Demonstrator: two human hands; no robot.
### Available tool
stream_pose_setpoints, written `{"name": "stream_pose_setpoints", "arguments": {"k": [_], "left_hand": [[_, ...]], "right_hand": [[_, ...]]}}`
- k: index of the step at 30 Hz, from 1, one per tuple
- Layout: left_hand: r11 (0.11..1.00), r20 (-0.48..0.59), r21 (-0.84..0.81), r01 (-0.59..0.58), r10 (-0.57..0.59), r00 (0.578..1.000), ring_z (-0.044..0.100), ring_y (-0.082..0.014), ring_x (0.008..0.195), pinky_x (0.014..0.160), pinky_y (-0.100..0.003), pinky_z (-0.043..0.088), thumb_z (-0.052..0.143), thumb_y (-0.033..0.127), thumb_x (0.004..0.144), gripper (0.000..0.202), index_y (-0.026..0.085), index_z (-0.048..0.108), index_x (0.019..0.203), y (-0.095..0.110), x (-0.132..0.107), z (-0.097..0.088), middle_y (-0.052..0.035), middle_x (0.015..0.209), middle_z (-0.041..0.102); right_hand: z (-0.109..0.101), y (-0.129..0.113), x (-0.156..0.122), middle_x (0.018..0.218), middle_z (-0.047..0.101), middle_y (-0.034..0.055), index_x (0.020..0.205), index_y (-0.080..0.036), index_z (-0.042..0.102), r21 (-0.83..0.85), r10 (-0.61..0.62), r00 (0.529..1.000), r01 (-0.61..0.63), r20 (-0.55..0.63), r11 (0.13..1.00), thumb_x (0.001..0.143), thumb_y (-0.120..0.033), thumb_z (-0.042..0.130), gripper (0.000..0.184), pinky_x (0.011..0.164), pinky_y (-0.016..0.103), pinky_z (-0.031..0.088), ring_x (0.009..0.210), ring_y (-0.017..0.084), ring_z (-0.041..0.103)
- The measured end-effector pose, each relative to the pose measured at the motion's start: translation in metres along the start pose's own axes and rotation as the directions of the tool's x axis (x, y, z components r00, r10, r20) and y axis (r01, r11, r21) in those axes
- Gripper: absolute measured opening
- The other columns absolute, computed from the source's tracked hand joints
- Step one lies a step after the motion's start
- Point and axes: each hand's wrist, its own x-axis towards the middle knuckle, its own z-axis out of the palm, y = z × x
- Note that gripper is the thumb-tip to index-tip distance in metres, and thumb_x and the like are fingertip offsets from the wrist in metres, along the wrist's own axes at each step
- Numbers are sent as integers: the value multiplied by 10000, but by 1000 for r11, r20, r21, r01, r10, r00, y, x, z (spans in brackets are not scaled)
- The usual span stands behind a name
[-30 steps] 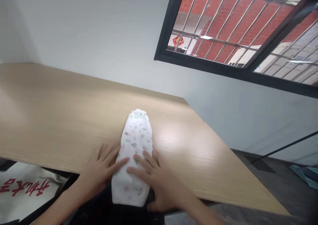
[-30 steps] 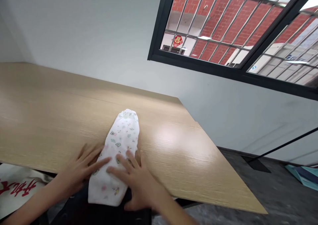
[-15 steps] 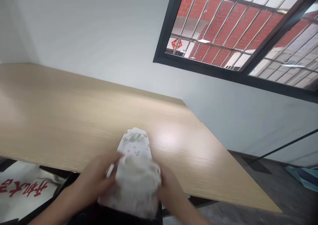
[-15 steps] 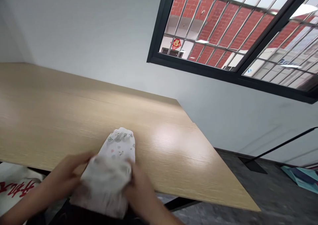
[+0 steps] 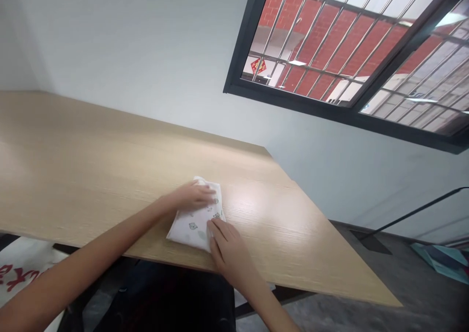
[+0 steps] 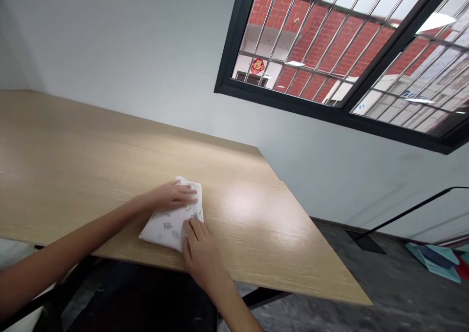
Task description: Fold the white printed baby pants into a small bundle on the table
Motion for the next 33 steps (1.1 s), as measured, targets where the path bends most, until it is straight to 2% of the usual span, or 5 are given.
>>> {"name": "stream_pose_setpoints", "arguments": {"k": [10, 16, 24, 29, 33], "left_hand": [[943, 135, -275, 190, -158, 978, 58, -308, 1379, 1096, -509, 93, 594, 566, 723, 749, 375, 285, 1378, 54, -122, 5, 23, 1476, 236], [780, 71, -555, 290, -303, 950, 431, -314, 1205, 1021, -442, 318, 631, 572, 673, 631, 264, 545, 1218, 68, -124, 4, -53, 1311, 504], [715, -560, -380, 587, -683, 469, 479, -301, 1133, 904, -439, 421, 371, 359, 869, 491, 49, 421, 1247, 71, -64, 45, -211, 1241, 481], [828, -560, -80, 555, -498, 662, 301, -308, 1303, 1021, -502, 306, 340, 337, 908, 426, 257, 405, 1321, 74, -89, 61, -100, 1431, 313], [699, -426, -334, 632, -710, 560, 304, -265, 1307, 1012, -441, 350, 263, 421, 911, 506, 159, 364, 1333, 59, -99, 40, -143, 1407, 319]], "right_hand": [[-31, -1, -40, 1123, 588, 52, 1094, -183, 582, 269, -102, 994, 90, 29, 959, 748, -88, 435, 388, 901, 262, 500, 1056, 132, 548], [-55, 5, 12, 766, 615, 11, 832, -154, 604, 543, 373, 887, -463, 274, 701, 829, -433, 465, 312, 610, 163, 433, 701, 81, 556], [-12, 5, 75, 1165, 491, 71, 1335, -274, 353, 283, 492, 843, -536, 216, 795, 860, -477, 363, 517, 825, 305, 434, 1001, 183, 516], [-16, 26, 48, 1211, 464, 139, 1411, -176, 213, 137, 600, 787, -616, 142, 776, 880, -477, 285, 615, 840, 352, 444, 1071, 234, 500], [-20, 31, -1, 1047, 563, 144, 1193, -83, 489, 128, 658, 744, -646, -114, 753, 885, -330, 317, 431, 824, 334, 453, 956, 195, 543]]}}
